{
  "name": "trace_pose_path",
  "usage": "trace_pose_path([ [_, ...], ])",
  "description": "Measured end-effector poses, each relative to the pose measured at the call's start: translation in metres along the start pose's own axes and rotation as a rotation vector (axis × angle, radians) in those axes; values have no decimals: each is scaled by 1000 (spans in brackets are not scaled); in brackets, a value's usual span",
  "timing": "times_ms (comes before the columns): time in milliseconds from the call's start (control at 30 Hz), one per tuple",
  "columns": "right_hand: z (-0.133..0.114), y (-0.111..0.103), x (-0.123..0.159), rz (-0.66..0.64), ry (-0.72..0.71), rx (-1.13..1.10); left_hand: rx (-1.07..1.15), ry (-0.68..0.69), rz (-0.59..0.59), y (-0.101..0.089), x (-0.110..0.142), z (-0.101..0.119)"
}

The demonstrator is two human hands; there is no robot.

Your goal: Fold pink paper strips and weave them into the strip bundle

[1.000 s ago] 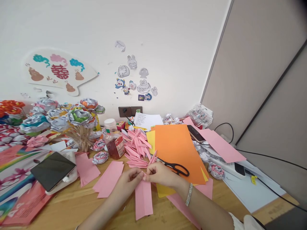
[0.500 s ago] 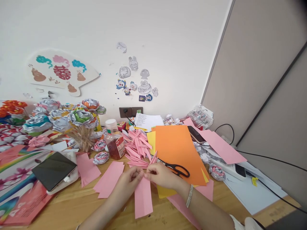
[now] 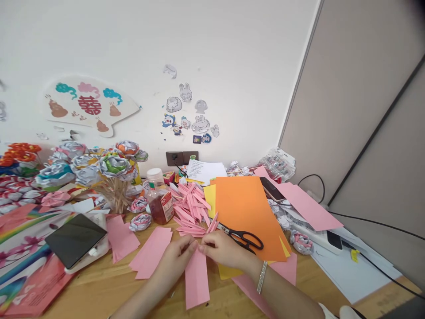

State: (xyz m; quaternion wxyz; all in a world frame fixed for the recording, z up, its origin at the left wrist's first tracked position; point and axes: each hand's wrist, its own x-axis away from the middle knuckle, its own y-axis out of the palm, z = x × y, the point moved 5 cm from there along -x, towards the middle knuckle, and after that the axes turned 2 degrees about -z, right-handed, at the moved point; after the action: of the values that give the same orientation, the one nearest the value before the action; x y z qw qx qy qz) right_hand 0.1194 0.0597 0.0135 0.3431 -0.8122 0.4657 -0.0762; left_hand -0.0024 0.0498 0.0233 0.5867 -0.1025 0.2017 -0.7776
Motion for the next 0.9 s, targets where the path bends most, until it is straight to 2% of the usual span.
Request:
trace_pose_path([
  [233, -5, -3, 0, 1, 19, -106, 8, -70, 128, -7, 0, -8],
  [367, -2, 3, 2, -144, 69, -250, -20, -47, 234, -16, 0, -7],
  [433, 5, 7, 2, -190, 111, -306, 4, -51, 244, -19, -2, -9],
  [500, 13, 6, 0, -128, 149, -312, 49, -57, 223, -18, -4, -11],
  [667, 21, -7, -5, 172, 142, -200, 175, -114, 131, -5, -3, -11],
  [800, 14, -12, -6, 204, 104, -160, 293, -220, -57, 12, 1, -10],
  [900, 18, -20, -5, 301, 117, -205, 316, -188, -33, 8, 0, -12],
])
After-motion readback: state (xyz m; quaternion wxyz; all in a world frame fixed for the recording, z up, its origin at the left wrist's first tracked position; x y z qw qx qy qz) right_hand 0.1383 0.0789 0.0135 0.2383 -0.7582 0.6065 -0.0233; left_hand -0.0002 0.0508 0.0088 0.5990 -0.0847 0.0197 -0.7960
